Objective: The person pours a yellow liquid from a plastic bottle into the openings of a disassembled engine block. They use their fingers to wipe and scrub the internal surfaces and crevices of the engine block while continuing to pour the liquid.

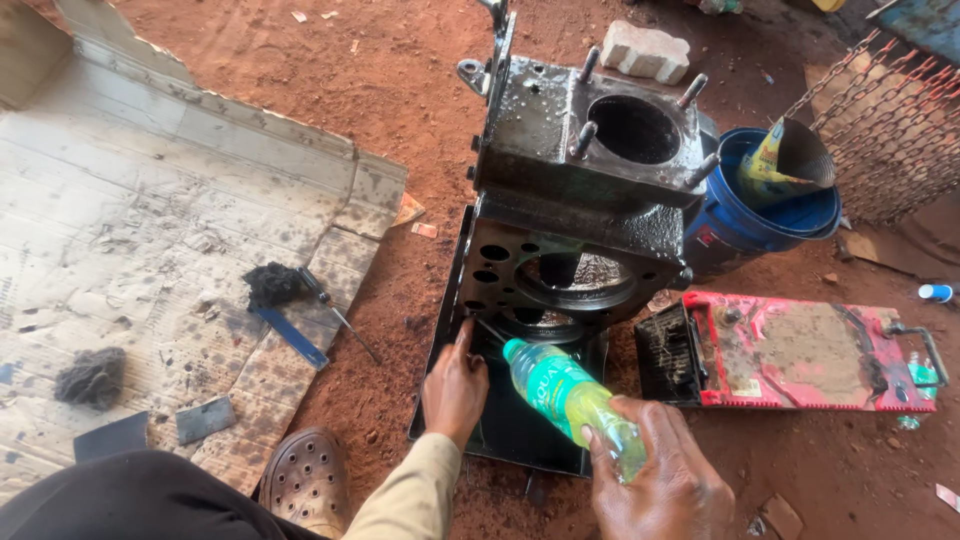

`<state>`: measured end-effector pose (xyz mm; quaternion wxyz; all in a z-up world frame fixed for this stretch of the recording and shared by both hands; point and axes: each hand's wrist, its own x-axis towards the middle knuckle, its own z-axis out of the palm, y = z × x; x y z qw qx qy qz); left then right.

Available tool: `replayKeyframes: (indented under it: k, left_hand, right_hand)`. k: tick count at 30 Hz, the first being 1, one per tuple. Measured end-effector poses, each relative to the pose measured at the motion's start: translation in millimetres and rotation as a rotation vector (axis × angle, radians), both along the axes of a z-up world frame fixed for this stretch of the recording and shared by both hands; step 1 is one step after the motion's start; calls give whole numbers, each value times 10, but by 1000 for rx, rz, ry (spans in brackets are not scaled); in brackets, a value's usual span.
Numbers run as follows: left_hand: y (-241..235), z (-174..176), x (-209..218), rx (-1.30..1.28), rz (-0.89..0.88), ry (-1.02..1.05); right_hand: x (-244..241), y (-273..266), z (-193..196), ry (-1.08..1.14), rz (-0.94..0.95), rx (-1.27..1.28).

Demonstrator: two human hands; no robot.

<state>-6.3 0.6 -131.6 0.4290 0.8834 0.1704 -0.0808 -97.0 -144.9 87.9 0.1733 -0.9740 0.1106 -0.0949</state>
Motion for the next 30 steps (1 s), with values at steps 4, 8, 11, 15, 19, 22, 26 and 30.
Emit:
replayKeyframes:
  k: [4,8,11,15,19,22,26,30]
  left_hand:
    - [-74,-148,22,119,-101,-174]
    - [-113,-289,154,-634,60,-113]
    - [-95,-367,242,-1071,160,6]
    - [-27,-244,112,70,-159,-82]
    - [70,-26,-26,447,-177,-89]
    - [-88,17,-57,106,-70,-16]
    - [-132,108,17,-180,201,-335]
    - [-92,283,-1,-147,116,-399]
  right_hand:
    - [-31,-31,-12,40,-7,4]
    - [-6,-70,-10,28,-24,26]
    - [-24,-81,-54,-80,-24,24]
    - [-21,-38,-39,-128,5,57]
    - [-11,-52,16,-35,-67,7]
    - [-36,-70,52,-15,-82,17]
    - [-33,-50,72,10,-82,32]
    - [-36,-1,75,-41,-68,93]
